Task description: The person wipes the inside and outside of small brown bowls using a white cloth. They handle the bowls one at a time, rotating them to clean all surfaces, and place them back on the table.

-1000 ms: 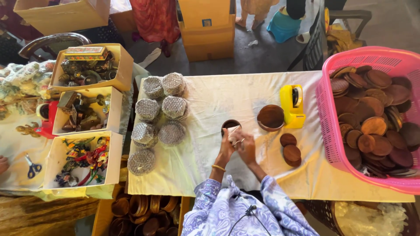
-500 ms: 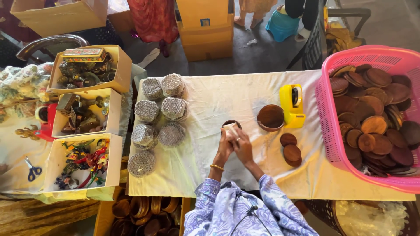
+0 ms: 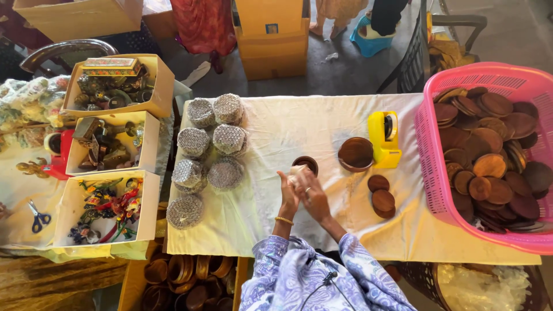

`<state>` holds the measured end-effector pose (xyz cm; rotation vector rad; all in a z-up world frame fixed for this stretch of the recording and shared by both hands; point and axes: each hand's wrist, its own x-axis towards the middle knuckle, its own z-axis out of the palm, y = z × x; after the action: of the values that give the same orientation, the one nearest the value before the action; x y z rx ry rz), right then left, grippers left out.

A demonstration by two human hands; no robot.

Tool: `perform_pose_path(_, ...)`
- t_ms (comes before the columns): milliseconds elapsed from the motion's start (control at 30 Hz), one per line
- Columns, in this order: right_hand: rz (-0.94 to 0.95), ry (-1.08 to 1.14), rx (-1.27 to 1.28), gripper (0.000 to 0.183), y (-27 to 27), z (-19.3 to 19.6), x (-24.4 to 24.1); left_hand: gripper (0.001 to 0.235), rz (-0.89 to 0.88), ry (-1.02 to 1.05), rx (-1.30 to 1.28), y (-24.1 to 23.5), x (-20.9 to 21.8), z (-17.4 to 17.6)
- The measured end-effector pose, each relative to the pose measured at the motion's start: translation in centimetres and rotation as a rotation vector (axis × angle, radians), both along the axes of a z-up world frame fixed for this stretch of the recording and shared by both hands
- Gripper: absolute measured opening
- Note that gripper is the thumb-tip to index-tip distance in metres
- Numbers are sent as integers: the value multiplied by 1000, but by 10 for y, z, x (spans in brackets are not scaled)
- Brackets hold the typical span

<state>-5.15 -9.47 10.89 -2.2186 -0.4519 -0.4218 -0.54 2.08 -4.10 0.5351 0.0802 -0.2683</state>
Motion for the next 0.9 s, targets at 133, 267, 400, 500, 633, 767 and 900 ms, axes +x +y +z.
perform_pose_path(133, 47, -8, -88, 43, 2, 8, 2, 97, 26, 145, 254, 0, -7, 78)
perform_pose_path(267, -56, 95, -79, 45, -6, 0, 6, 91, -190, 251, 471, -4, -14, 93)
perform_pose_path(400, 95, 37, -97, 64, 0, 30, -9, 95, -26, 145, 215, 5, -10, 50)
perform_pose_path(500, 84, -42, -185, 59, -1, 24, -10, 91, -49, -24, 181, 12, -6, -8)
perform_pose_path(633, 31, 21, -88, 54, -11, 5, 0, 79, -126, 187, 306, 6, -10, 67)
perform_pose_path(767, -192, 270, 289, 30, -22, -3, 13, 58, -189, 247, 474, 6, -13, 74)
perform_pose_path(900, -162, 401, 766, 20, -50, -32, 30, 57, -287, 246, 462, 7, -13, 66)
